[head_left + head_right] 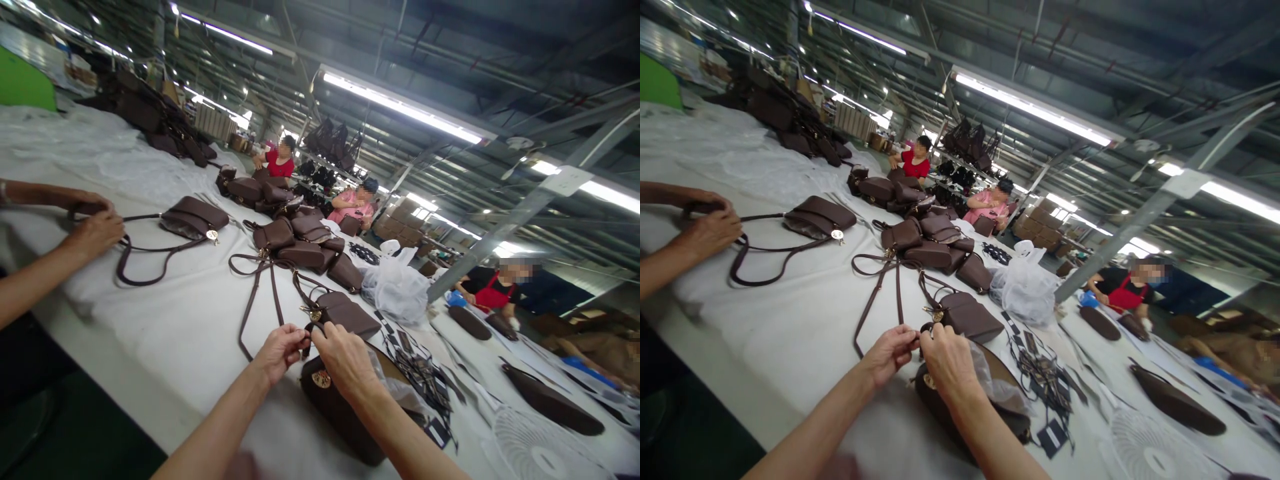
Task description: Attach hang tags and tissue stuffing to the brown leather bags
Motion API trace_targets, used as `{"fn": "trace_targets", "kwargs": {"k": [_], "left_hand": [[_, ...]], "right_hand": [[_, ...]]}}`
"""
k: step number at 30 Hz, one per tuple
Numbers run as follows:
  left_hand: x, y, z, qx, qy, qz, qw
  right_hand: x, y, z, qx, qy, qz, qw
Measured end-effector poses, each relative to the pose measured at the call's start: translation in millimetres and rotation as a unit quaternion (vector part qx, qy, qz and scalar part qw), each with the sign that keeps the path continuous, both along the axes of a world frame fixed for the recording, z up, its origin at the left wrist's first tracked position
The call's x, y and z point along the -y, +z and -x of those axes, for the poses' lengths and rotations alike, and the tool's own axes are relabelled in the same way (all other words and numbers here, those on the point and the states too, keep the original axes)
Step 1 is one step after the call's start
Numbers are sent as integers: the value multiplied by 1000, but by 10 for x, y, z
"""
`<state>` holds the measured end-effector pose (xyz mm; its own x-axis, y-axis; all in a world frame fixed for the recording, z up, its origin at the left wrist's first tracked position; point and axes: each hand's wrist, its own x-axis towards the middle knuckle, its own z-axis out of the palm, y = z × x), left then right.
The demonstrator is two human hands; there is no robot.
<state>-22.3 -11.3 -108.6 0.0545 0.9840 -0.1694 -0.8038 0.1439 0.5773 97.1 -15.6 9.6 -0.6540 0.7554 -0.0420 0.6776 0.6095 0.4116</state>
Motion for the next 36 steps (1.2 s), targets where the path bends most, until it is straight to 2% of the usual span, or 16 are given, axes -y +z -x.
{"fn": "trace_targets", "kwargs": {"k": [4, 8, 10, 13, 15, 17, 20, 23, 26, 29, 31, 33, 34, 36], "left_hand": [[-4, 61, 23, -116, 65, -17, 991], [45, 216, 21, -237, 124, -52, 962], [122, 319, 42, -301, 96, -102, 943], [247, 441, 131, -359, 44, -198, 911], [283, 463, 195, -421, 83, -228, 874], [267, 427, 217, -515, 121, -235, 816], [206, 307, 147, -636, 70, -223, 735], [225, 181, 88, -688, 39, -186, 701], [394, 68, 262, -709, 41, -155, 687], [665, -21, 674, -733, 0, -109, 672], [826, -25, 941, -717, -61, -100, 688], [903, 28, 1069, -681, -105, -110, 716], [896, 67, 1057, -658, -113, -117, 735], [790, 136, 885, -609, -106, -134, 775]], "right_hand": [[13, -35, 65, -1, -5, 1, 1000], [11, -87, 92, 9, 16, 2, 1000], [-20, -97, 38, -15, 3, 9, 1000], [-82, -92, -126, -104, -21, 30, 994], [-103, -95, -238, -175, -9, 46, 983], [-95, -113, -313, -221, 5, 56, 974], [-43, -145, -362, -224, 12, 49, 973], [22, -156, -429, -205, 38, -4, 978], [54, -183, -571, -194, 38, -77, 977], [33, -269, -737, -213, -4, -78, 974], [9, -335, -813, -242, -7, -54, 969], [-3, -377, -848, -271, 5, -33, 962], [-1, -385, -853, -282, 11, -24, 959], [22, -377, -852, -302, 18, -12, 953]]}}
